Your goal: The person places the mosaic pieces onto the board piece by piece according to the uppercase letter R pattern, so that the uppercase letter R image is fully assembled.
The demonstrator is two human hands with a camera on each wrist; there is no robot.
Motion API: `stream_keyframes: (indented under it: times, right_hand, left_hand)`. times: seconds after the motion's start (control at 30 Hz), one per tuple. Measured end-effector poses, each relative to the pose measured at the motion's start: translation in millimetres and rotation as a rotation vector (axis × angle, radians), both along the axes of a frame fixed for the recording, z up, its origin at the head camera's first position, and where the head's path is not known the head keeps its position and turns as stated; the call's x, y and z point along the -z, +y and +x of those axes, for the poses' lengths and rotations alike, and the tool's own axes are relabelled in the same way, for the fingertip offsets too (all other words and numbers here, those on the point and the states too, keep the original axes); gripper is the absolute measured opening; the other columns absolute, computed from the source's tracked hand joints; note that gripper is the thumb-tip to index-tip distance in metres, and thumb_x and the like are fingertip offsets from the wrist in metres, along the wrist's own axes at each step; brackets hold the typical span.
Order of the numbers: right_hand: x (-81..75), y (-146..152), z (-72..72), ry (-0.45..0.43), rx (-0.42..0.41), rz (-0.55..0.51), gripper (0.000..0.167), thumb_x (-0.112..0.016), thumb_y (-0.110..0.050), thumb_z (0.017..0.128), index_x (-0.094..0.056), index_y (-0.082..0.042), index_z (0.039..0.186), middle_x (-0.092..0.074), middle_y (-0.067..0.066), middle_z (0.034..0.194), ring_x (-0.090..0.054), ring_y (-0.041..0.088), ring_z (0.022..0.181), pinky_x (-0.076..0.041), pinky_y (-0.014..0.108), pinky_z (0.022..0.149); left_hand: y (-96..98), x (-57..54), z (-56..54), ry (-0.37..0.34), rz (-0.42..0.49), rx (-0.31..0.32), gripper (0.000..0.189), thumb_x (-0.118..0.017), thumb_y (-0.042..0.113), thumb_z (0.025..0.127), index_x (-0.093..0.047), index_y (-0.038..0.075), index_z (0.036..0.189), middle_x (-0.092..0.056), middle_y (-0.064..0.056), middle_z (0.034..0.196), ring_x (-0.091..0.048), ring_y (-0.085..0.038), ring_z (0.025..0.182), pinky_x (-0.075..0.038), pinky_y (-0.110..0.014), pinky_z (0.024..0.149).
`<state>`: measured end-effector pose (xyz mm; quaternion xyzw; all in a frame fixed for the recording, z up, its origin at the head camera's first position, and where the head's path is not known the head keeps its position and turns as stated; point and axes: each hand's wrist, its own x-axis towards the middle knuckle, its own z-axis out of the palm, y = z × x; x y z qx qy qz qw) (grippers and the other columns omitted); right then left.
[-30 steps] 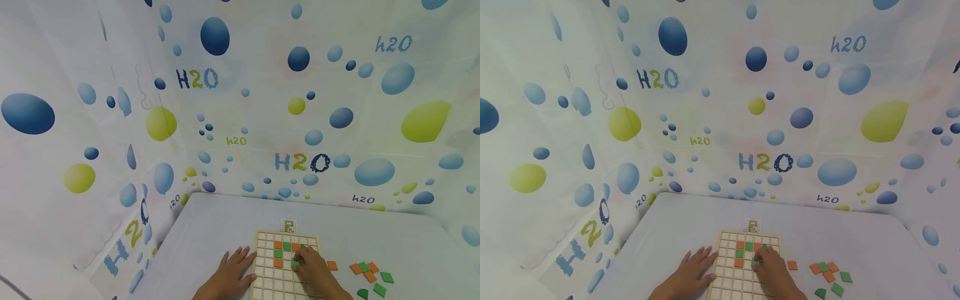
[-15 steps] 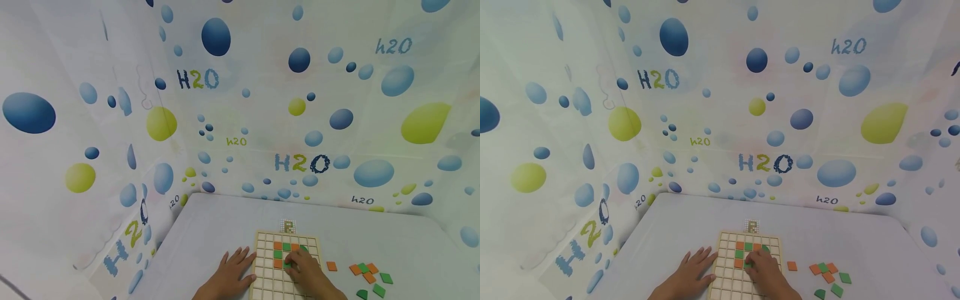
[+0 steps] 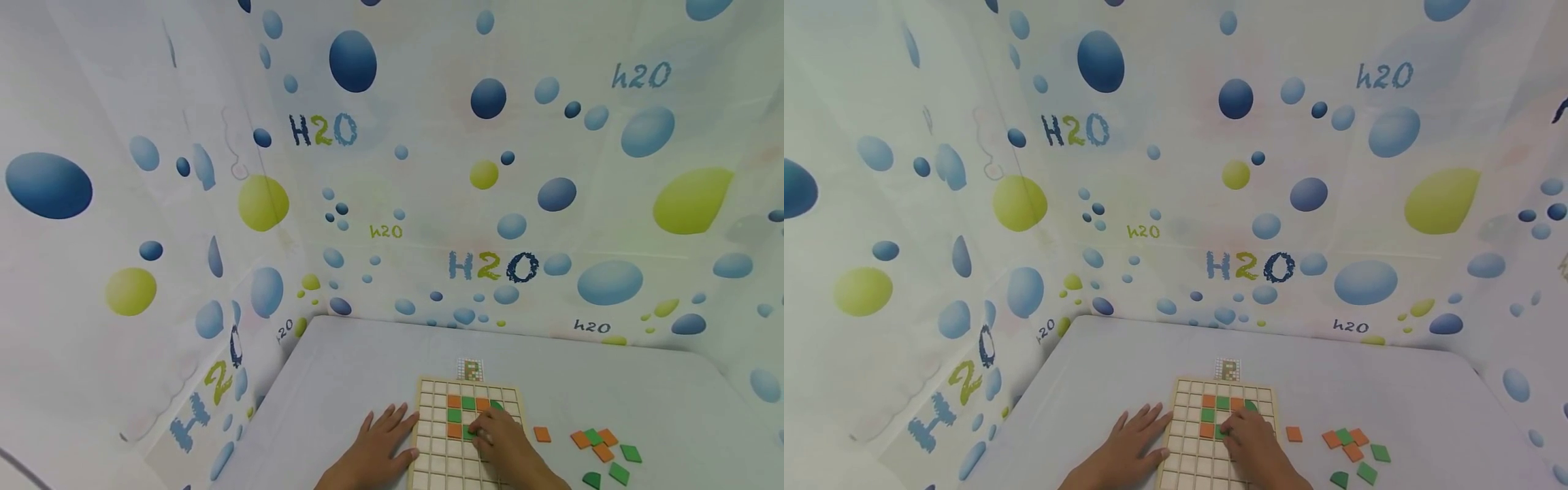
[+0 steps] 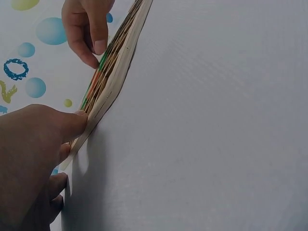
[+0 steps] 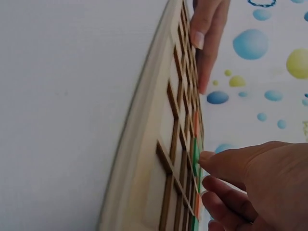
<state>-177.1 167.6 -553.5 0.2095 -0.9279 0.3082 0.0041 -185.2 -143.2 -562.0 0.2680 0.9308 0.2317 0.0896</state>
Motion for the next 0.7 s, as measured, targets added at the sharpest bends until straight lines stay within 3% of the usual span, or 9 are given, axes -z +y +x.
stream_keyframes:
  times: [0.13, 0.27, 0.4, 0.53, 0.7]
  right_hand:
    - [-8.2, 13, 2.0, -0.019, 0.029, -0.043, 0.010, -0.077, -0.017, 0.096, -0.074, -0.014, 0.105, -0.063, -0.003, 0.106, -0.061, 0.021, 0.093, -0.053, 0.036, 0.076]
    - [-15.6, 36, 1.6, -0.112, 0.202, -0.102, 0.016, -0.078, -0.012, 0.096, -0.071, -0.009, 0.110, -0.062, 0.004, 0.105, -0.064, 0.020, 0.090, -0.057, 0.035, 0.075]
    - [-16.5, 61, 2.1, -0.143, 0.368, -0.026, 0.020, -0.077, -0.012, 0.096, -0.068, -0.004, 0.112, -0.062, 0.012, 0.104, -0.066, 0.021, 0.088, -0.058, 0.040, 0.075]
    - [-11.9, 75, 4.0, -0.154, 0.406, 0.073, 0.025, -0.076, -0.019, 0.097, -0.066, 0.000, 0.109, -0.059, 0.015, 0.099, -0.058, 0.023, 0.083, -0.053, 0.042, 0.071]
    - [-5.6, 78, 4.3, -0.170, 0.394, 0.130, 0.018, -0.076, -0.013, 0.096, -0.064, -0.002, 0.104, -0.055, 0.012, 0.094, -0.051, 0.023, 0.080, -0.049, 0.040, 0.071]
  left_hand:
    - [-2.0, 2.0, -1.4, -0.001, 0.024, 0.016, 0.067, -0.047, 0.061, 0.108, -0.038, 0.029, 0.165, -0.035, -0.010, 0.171, -0.030, -0.042, 0.158, -0.020, -0.080, 0.115]
    - [-1.6, 1.0, -1.1, -0.001, 0.018, 0.013, 0.067, -0.047, 0.061, 0.107, -0.039, 0.029, 0.165, -0.036, -0.009, 0.171, -0.030, -0.041, 0.158, -0.022, -0.079, 0.116]
    - [-1.5, 0.9, -1.0, 0.001, 0.019, 0.014, 0.067, -0.047, 0.061, 0.107, -0.039, 0.028, 0.165, -0.036, -0.010, 0.171, -0.030, -0.042, 0.158, -0.022, -0.079, 0.116]
    - [-2.3, 2.2, -1.9, -0.010, 0.019, 0.010, 0.068, -0.046, 0.062, 0.107, -0.039, 0.028, 0.165, -0.035, -0.009, 0.171, -0.029, -0.041, 0.158, -0.020, -0.079, 0.116]
    - [-1.9, 1.7, -2.5, -0.026, 0.000, 0.010, 0.067, -0.047, 0.061, 0.107, -0.038, 0.029, 0.166, -0.033, -0.007, 0.172, -0.028, -0.039, 0.159, -0.019, -0.077, 0.118]
